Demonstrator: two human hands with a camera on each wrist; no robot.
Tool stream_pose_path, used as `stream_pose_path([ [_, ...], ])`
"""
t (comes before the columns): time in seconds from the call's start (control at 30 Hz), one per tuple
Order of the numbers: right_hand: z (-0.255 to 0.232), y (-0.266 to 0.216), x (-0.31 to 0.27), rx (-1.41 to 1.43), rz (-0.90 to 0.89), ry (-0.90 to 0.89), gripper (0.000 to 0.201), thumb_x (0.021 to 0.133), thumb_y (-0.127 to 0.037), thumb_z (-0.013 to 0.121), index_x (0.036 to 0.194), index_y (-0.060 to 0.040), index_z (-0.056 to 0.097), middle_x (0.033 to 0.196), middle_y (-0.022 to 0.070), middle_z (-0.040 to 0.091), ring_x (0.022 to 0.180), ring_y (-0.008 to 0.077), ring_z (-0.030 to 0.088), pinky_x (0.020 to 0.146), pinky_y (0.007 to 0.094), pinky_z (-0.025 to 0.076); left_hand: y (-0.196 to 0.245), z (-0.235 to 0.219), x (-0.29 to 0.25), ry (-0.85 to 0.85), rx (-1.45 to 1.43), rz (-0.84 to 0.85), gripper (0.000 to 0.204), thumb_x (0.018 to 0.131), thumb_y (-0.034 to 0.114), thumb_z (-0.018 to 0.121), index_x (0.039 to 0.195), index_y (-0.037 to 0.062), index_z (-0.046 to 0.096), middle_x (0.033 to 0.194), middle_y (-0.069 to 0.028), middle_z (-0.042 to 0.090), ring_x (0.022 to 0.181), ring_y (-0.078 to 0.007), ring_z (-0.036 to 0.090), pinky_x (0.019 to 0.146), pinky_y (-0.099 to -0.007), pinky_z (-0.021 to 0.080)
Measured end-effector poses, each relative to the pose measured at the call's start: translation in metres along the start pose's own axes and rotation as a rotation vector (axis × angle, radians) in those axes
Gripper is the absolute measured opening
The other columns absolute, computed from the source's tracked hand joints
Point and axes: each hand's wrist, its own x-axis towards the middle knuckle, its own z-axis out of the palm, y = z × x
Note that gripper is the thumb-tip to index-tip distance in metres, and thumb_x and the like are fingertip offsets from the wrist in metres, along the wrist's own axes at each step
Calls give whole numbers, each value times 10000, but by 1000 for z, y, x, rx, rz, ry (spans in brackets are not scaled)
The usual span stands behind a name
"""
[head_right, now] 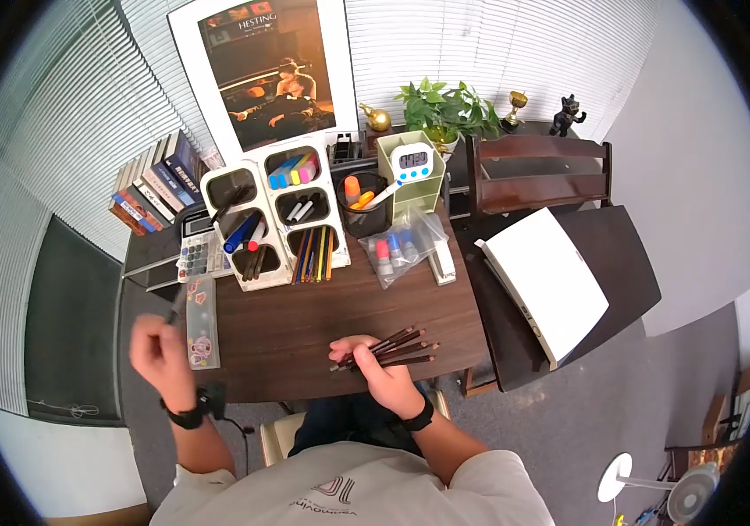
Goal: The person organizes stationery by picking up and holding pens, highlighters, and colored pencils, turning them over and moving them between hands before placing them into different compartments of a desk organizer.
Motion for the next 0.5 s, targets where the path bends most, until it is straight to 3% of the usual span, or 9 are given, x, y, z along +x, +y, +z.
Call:
stream_pose_path([
  [0.13,2,-1,1,18,9,22,411,1146,-288,477,1261,58,665,1162,138,737,1108,202,691,1024,354,519,4,1,47,13,288,35,155,881,8,710,801,-7,578,703,-43,517,604,-129,457,567,-286,376],
  [0.27,1,1,1,9,-2,25,414,1145,-294,481,1265,57,665,1155,134,737,1096,193,687,1017,349,518,-5,28,70,-69,269,61,180,872,23,749,800,1,585,683,-49,528,580,-131,481,553,-290,394],
  [0.33,1,0,2,-8,-8,23,411,1145,-291,481,1267,56,665,1153,132,737,1093,191,686,1017,348,517,-10,39,78,-172,277,-11,205,884,50,764,795,5,585,668,-61,532,565,-144,505,542,-305,414],
  [0.37,2,-1,2,-21,-10,19,408,1145,-289,482,1269,55,665,1151,131,736,1091,189,684,1017,347,515,-8,44,82,-185,290,-53,202,914,74,764,821,-18,610,660,-36,534,581,-84,476,555,-274,411],
  [0.5,4,-3,1,-4,10,28,403,1145,-282,482,1271,54,665,1151,129,737,1091,186,679,1021,345,512,-18,56,87,-204,296,-6,216,929,92,769,821,-22,621,666,-37,548,584,-88,480,551,-278,409],
])
